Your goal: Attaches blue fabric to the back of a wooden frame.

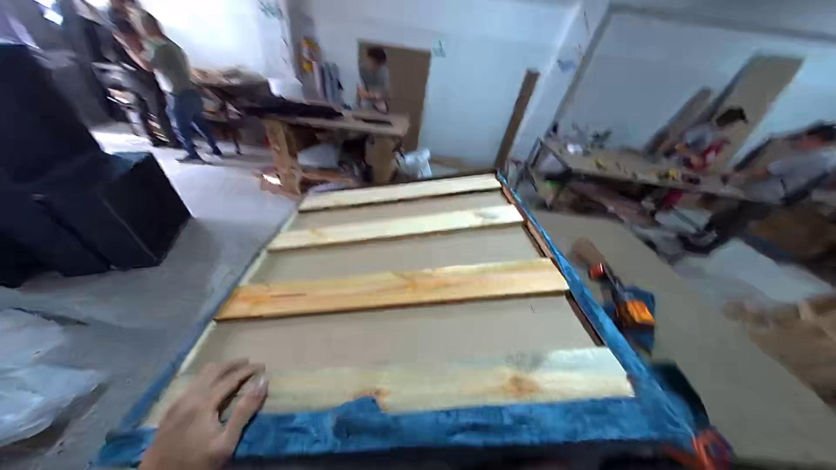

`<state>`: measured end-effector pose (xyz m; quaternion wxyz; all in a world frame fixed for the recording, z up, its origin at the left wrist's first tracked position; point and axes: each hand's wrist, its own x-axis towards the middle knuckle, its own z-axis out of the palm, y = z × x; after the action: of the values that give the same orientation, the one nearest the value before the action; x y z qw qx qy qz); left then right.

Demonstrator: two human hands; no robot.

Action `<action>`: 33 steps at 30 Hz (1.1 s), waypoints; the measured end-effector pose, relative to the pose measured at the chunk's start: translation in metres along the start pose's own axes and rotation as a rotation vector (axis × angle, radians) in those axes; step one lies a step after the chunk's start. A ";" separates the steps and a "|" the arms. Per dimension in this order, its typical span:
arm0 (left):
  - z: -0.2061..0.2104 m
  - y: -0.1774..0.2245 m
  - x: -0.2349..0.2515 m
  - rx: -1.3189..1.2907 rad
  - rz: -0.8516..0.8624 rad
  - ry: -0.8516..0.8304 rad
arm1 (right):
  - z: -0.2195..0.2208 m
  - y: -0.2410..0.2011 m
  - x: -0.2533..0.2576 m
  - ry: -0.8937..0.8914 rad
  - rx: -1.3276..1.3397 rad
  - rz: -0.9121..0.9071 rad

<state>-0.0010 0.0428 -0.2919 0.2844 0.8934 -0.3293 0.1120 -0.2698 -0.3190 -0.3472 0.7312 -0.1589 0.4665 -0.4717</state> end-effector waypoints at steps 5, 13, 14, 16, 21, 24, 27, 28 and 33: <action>0.005 -0.003 0.027 0.135 0.069 -0.117 | -0.077 0.051 0.033 -0.030 -0.792 -0.034; 0.038 -0.004 0.027 -0.063 0.301 0.076 | -0.055 -0.011 0.050 -0.010 -1.394 -0.313; 0.038 0.004 0.025 -0.077 0.318 0.040 | -0.047 -0.016 0.046 -0.016 -1.467 -0.279; 0.046 0.040 0.032 -0.131 0.350 -0.149 | -0.022 -0.033 0.028 -0.145 -1.687 -0.329; 0.102 0.164 0.036 -0.063 0.604 -0.528 | 0.008 -0.078 -0.043 -0.493 -1.708 -0.856; 0.106 0.194 0.023 0.038 0.630 -0.530 | -0.013 -0.117 -0.023 -0.561 -1.495 -0.990; 0.102 0.211 0.023 0.189 0.552 -0.570 | -0.052 -0.163 0.082 -0.346 -1.683 -0.895; 0.098 0.220 0.026 0.253 0.514 -0.643 | -0.068 -0.173 0.132 -0.299 -1.786 -0.816; 0.086 0.233 0.016 0.227 0.576 -0.755 | -0.144 -0.155 0.308 -0.677 -2.070 -0.751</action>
<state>-0.1402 -0.1604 -0.2545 0.0032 0.7694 -0.6291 -0.1106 -0.4365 -0.6253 -0.4813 0.1518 -0.9304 0.3332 0.0160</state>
